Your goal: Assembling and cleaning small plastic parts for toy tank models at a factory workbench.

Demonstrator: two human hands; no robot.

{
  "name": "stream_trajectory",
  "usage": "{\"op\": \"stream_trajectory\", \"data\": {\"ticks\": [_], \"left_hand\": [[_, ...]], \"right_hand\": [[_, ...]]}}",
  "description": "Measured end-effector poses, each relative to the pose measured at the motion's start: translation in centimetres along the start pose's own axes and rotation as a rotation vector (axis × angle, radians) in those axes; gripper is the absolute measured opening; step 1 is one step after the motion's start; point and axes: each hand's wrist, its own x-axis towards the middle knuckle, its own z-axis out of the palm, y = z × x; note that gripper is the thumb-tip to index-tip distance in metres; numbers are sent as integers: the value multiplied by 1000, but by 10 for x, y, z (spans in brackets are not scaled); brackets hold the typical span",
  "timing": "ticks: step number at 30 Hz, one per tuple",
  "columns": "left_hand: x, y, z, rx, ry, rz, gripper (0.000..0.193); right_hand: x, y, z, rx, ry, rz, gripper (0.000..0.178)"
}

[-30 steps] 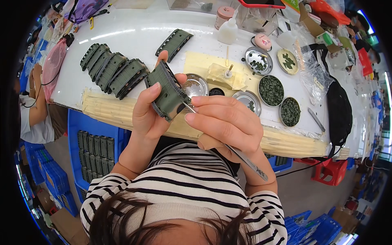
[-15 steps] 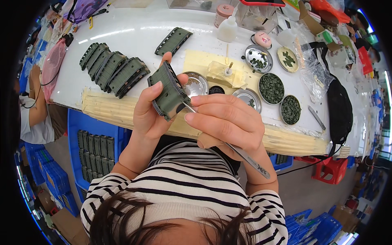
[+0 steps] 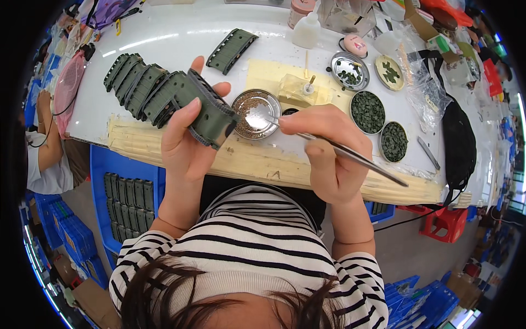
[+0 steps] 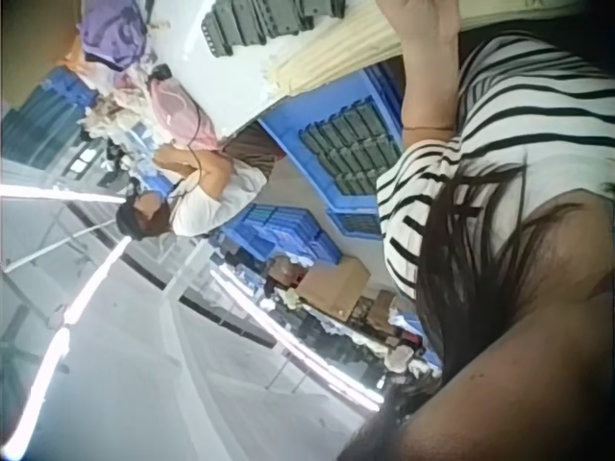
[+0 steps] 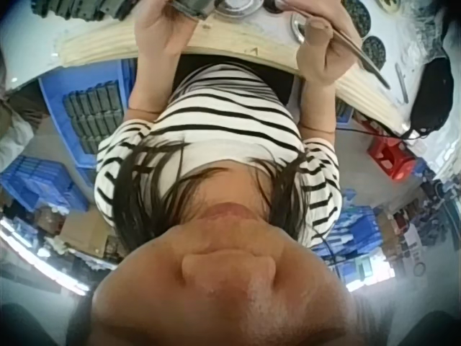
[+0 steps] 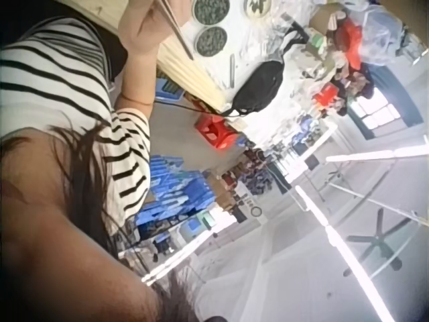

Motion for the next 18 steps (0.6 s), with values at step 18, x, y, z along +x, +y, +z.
{"op": "stream_trajectory", "data": {"ticks": [18], "left_hand": [[-14,7,-12,316,147,68,47]], "right_hand": [[0,25,18,-407,-313,169,10]]}}
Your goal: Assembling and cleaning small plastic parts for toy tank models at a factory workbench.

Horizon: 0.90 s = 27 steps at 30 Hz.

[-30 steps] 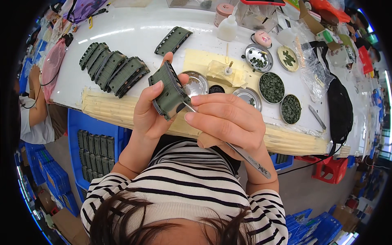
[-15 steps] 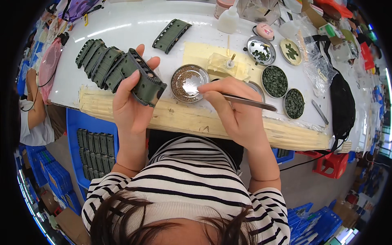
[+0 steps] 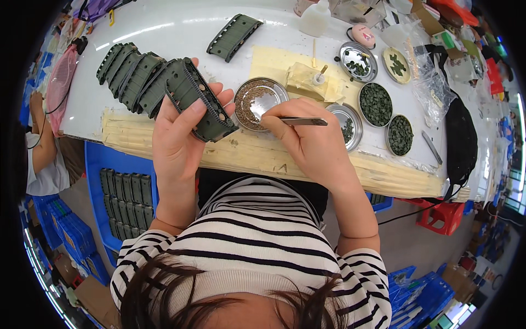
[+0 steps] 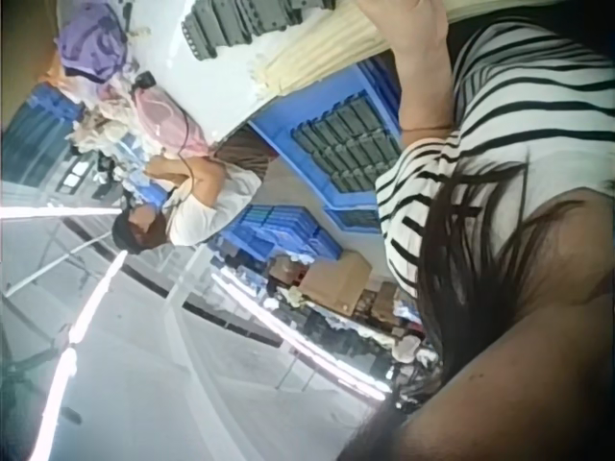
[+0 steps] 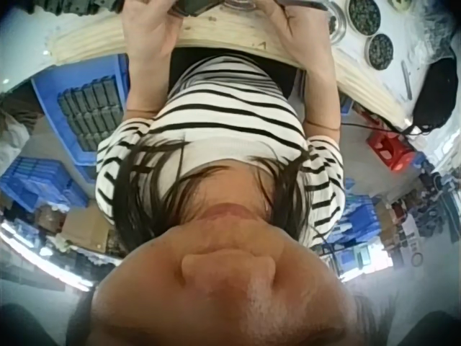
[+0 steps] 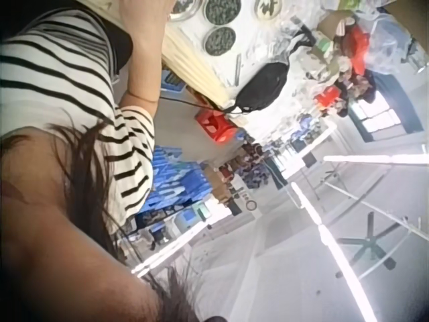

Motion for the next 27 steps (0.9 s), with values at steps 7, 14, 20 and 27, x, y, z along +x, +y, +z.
{"op": "stream_trajectory", "data": {"ticks": [7,14,20,27], "left_hand": [[-2,-1,2,202,-31,95,27],[1,-14,8,402,-342,-63,29],[2,-18,11,371,-371,-97,28],[-2,-25,15,73,-300,-220,26]], "right_hand": [[-1,-7,-11,111,145,-54,11],[2,-33,-20,-90,124,-443,26],[2,-34,-21,-216,78,-558,35],[-9,-22,-10,-116,164,-503,42]]}}
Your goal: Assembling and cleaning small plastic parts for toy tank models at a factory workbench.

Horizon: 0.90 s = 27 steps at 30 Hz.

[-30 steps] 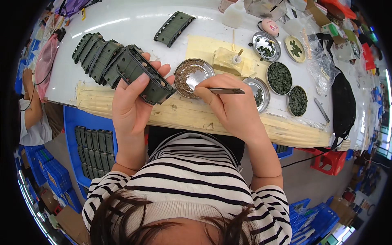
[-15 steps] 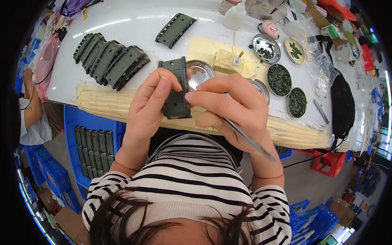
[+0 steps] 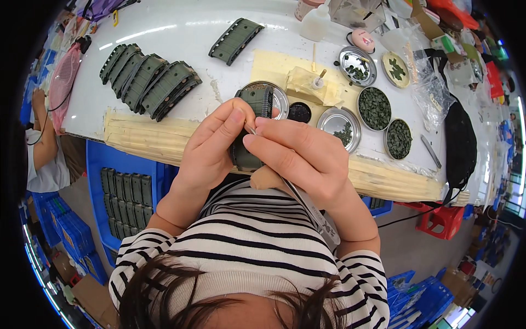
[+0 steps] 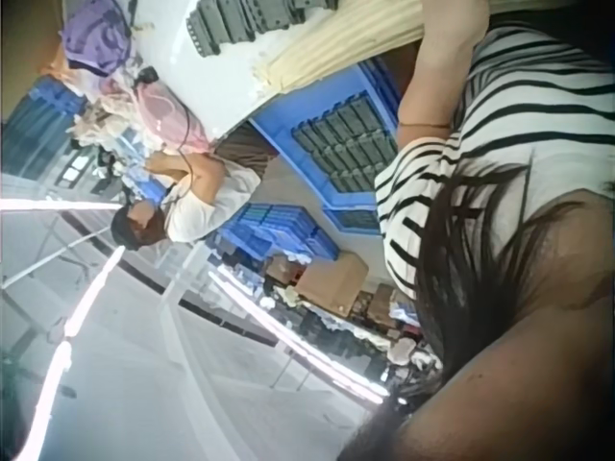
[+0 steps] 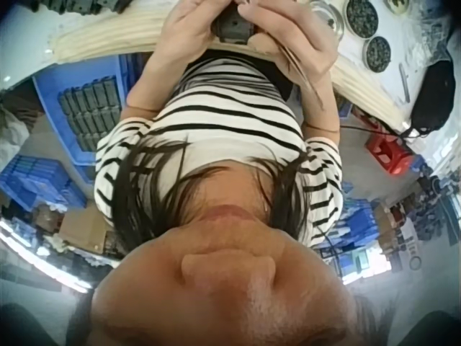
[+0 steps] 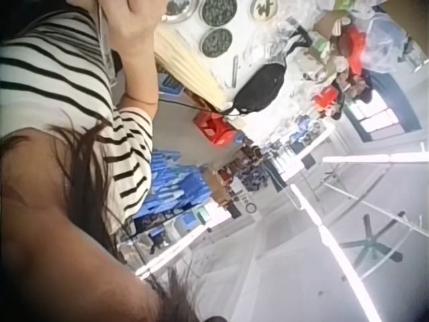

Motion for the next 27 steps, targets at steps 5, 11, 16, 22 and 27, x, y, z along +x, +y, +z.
{"op": "stream_trajectory", "data": {"ticks": [5,11,16,22,27], "left_hand": [[1,1,2,-28,-4,-11,27],[1,-2,0,30,-19,21,27],[2,-1,0,117,-25,74,29],[0,6,5,-32,-35,2,27],[-1,14,9,-158,109,106,69]], "right_hand": [[0,2,1,-25,14,-41,43],[3,0,-1,-29,5,-24,43],[3,2,-1,-43,-1,-61,42],[2,0,-8,77,80,67,19],[-20,14,-14,133,257,406,18]]}}
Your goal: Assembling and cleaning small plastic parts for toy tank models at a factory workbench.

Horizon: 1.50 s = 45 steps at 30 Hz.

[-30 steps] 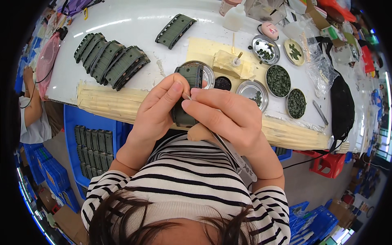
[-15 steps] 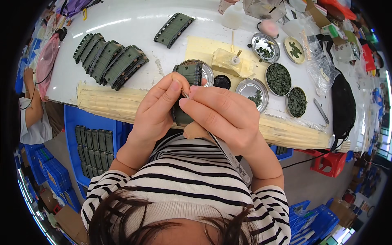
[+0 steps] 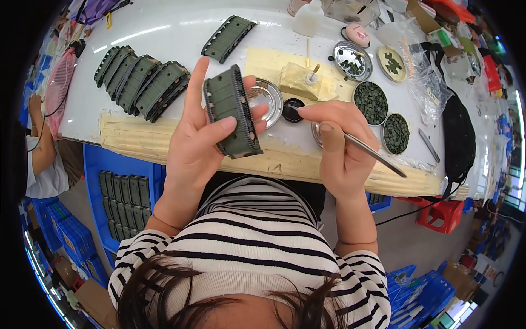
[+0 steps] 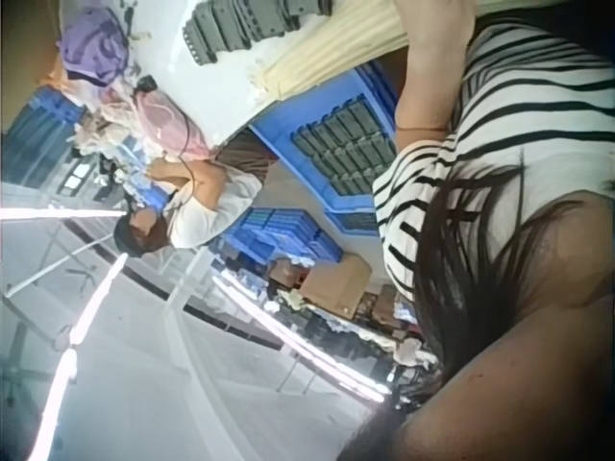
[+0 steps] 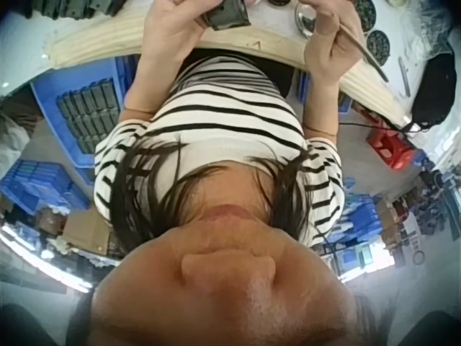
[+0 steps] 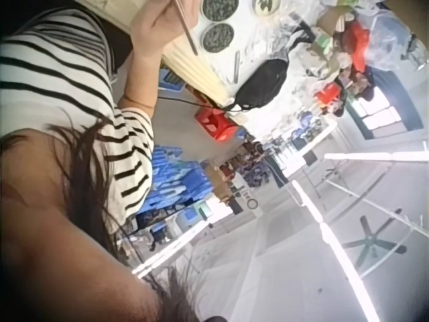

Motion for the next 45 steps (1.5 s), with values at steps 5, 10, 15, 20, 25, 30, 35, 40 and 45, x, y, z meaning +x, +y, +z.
{"op": "stream_trajectory", "data": {"ticks": [5,10,15,20,25,30,35,40,45], "left_hand": [[5,0,-12,-362,39,-130,61],[4,-1,-11,-597,137,-161,48],[1,5,-16,-790,88,-179,39],[-2,5,-13,-688,65,-133,33],[0,-2,-15,-515,105,-121,41],[2,-12,-15,-364,126,-108,39],[2,-11,-8,-357,135,-135,41],[0,-11,-7,-352,128,-127,43],[0,-13,-6,-316,119,-102,40]], "right_hand": [[-9,20,1,-168,-68,79,12],[-11,24,5,-259,-114,42,8],[-12,25,6,-279,-112,32,8],[-13,24,5,-262,-101,17,9],[-11,5,-4,-28,23,-84,26],[-4,-17,6,152,-75,-212,25],[-7,-18,19,273,-129,-113,19],[-7,-19,19,250,-139,-88,19],[-8,-19,19,227,-132,-102,19]]}}
